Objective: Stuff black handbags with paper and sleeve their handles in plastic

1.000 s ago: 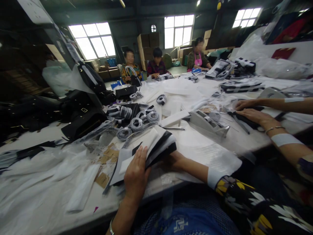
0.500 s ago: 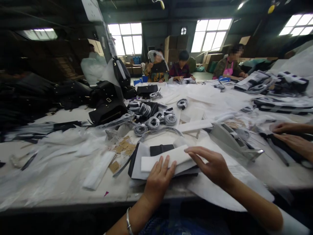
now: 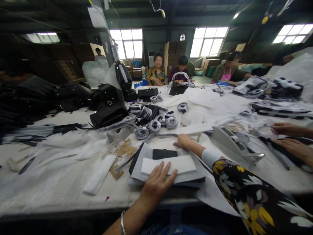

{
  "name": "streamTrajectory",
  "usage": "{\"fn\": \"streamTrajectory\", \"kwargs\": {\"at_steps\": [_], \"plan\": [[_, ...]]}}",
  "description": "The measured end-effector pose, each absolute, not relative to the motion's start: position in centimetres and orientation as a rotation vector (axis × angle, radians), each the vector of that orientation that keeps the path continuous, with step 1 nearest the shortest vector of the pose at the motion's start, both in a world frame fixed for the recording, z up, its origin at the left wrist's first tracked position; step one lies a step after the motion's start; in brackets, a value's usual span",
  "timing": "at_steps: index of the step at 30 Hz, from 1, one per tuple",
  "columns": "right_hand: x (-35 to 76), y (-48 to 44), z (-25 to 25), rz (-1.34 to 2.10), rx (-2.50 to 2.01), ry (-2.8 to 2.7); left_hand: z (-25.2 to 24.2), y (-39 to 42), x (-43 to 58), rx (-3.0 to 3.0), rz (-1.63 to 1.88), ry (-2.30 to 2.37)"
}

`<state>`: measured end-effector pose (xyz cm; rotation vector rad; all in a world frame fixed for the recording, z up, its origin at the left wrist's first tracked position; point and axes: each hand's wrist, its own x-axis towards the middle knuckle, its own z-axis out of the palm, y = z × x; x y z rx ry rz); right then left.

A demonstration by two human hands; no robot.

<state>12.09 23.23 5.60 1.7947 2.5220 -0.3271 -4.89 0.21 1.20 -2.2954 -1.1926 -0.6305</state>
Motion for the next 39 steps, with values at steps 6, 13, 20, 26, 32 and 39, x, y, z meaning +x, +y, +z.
{"fn": "streamTrajectory", "kwargs": {"at_steps": [6,13,20,26,32,39], "plan": [[12.9,23.9,5.3,-0.699,1.872,2.351,1.3,0.5,-6.1,-2.327,-0.596,-1.183],[14.6,23.2,5.7,-1.198,1.968,2.573,1.4,0.3,-5.9,-2.355,-0.573,-1.207],[16.7,19.0,9.6,-1.660,1.726,2.903,1.5,0.4,-5.9,-2.380,-0.577,-1.220],[19.5,10.9,10.6,-1.176,1.406,3.262,1.6,0.3,-5.8,-2.388,-0.581,-1.265],[20.8,5.1,5.8,-0.373,0.850,3.706,1.9,0.2,-5.5,-2.404,-0.557,-1.299],[21.2,4.5,2.6,-0.202,0.791,3.799,2.5,0.1,-4.3,-2.439,-0.388,-1.273]]}}
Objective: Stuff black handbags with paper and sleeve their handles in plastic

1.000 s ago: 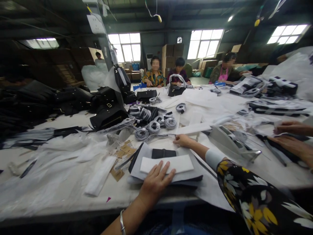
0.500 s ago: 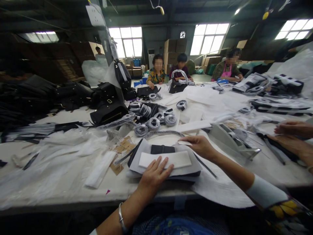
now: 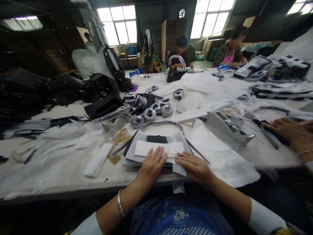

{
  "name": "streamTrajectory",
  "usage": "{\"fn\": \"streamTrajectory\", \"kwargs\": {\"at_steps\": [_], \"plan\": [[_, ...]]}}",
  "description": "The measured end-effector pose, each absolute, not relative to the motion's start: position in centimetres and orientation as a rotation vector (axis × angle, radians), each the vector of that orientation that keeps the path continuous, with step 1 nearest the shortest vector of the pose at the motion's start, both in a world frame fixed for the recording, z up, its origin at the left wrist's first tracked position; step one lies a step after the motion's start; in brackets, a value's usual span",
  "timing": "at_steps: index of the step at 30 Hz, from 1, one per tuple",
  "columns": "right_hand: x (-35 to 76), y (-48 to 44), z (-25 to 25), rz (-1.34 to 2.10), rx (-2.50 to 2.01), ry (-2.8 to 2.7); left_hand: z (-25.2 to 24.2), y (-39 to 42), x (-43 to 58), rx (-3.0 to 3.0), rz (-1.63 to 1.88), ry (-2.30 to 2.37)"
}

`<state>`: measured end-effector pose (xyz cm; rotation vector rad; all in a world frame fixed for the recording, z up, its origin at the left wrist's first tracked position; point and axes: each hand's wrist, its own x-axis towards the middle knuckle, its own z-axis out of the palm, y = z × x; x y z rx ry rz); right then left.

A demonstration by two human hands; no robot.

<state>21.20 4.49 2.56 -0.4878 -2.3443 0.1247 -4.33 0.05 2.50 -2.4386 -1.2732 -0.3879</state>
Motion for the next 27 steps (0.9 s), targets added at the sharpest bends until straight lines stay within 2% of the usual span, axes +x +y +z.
{"fn": "streamTrajectory", "kwargs": {"at_steps": [4,8,15,22,27], "plan": [[21.5,4.5,2.4,0.153,-0.457,-2.352,3.5,0.2,-4.5,-2.619,-0.346,-1.161],[21.6,4.5,2.1,0.151,-0.443,-2.335,4.3,-0.2,-4.3,-2.756,-0.333,-1.247],[21.6,3.8,1.4,0.173,-0.425,-2.286,2.4,-0.9,-2.8,-2.593,-0.577,-1.292],[22.1,5.7,7.1,0.669,-0.570,-2.309,1.0,-0.8,-3.0,-2.536,-0.652,-1.280],[17.8,10.7,8.0,0.317,-0.769,-2.521,1.1,-0.6,-2.9,-2.507,-0.686,-1.245]]}}
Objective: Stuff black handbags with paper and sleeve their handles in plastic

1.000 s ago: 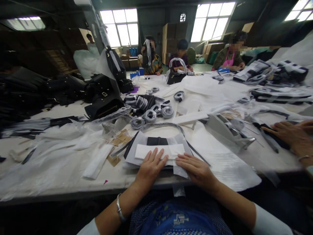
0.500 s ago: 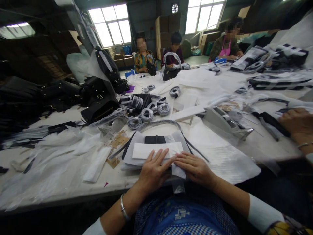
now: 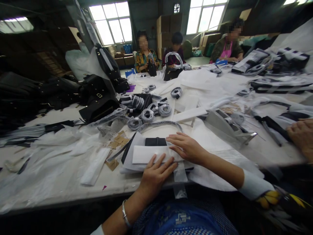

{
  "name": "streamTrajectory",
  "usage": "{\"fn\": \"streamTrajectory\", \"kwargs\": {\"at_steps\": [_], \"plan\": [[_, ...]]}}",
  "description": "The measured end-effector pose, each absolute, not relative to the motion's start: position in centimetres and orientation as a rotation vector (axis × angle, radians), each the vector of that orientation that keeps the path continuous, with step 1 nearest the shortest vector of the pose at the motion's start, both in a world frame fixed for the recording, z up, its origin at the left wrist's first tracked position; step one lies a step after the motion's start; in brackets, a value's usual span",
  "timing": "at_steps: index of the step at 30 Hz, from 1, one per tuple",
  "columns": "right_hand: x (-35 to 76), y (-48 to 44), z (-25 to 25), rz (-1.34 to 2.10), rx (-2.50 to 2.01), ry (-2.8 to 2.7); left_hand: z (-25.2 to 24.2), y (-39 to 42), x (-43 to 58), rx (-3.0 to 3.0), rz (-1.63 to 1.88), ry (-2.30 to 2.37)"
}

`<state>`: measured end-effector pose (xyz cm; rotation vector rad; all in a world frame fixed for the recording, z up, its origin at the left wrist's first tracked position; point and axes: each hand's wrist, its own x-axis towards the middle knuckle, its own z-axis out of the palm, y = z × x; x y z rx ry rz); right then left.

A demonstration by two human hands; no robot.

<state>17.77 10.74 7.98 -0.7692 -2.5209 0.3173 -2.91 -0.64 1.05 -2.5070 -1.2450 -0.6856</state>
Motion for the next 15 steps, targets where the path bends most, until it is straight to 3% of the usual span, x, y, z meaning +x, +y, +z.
{"fn": "streamTrajectory", "kwargs": {"at_steps": [7,15], "plan": [[15.5,12.8,5.8,0.097,-1.139,-2.867,0.8,-0.5,-2.9,-2.492,-0.698,-1.255],[15.9,13.6,6.1,0.087,-1.006,-2.846,1.2,-0.7,-2.8,-2.500,-0.692,-1.265]]}}
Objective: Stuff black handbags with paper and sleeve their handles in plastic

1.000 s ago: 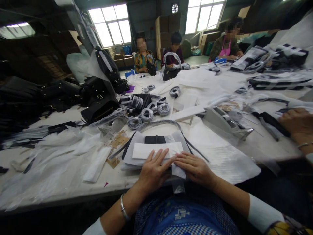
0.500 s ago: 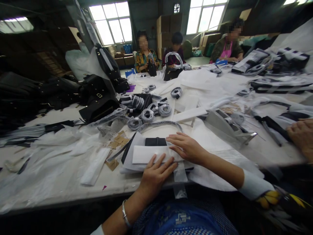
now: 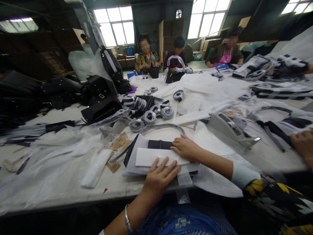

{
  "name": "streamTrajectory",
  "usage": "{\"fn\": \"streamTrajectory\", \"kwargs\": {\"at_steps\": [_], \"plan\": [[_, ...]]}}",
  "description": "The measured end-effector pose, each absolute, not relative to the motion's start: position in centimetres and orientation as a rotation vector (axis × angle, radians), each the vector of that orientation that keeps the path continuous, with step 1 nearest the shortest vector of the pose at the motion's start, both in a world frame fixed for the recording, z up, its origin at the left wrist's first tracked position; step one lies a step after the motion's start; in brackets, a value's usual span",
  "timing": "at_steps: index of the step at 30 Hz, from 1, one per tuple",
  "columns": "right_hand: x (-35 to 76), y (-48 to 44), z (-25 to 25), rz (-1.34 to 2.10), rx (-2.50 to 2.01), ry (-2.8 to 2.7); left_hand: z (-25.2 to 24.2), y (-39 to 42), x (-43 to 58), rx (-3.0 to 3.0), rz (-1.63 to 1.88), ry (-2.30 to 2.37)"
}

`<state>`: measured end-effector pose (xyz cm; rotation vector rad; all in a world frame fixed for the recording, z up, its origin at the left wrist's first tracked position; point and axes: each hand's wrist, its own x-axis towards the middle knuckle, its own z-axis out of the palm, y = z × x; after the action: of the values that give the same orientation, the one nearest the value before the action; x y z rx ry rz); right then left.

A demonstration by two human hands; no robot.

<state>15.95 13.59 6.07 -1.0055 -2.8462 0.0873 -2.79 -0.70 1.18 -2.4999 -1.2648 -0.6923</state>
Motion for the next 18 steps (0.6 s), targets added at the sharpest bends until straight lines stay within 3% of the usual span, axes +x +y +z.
{"fn": "streamTrajectory", "kwargs": {"at_steps": [7,11,18], "plan": [[22.2,8.1,6.3,0.380,-0.698,-2.573,1.2,-0.8,-2.8,-2.518,-0.678,-1.287],[23.5,4.6,6.3,0.220,-0.529,-2.686,1.4,-0.7,-2.8,-2.543,-0.686,-1.276],[21.7,2.6,3.7,-0.004,-0.500,-2.357,1.7,-0.7,-2.6,-2.541,-0.698,-1.319]]}}
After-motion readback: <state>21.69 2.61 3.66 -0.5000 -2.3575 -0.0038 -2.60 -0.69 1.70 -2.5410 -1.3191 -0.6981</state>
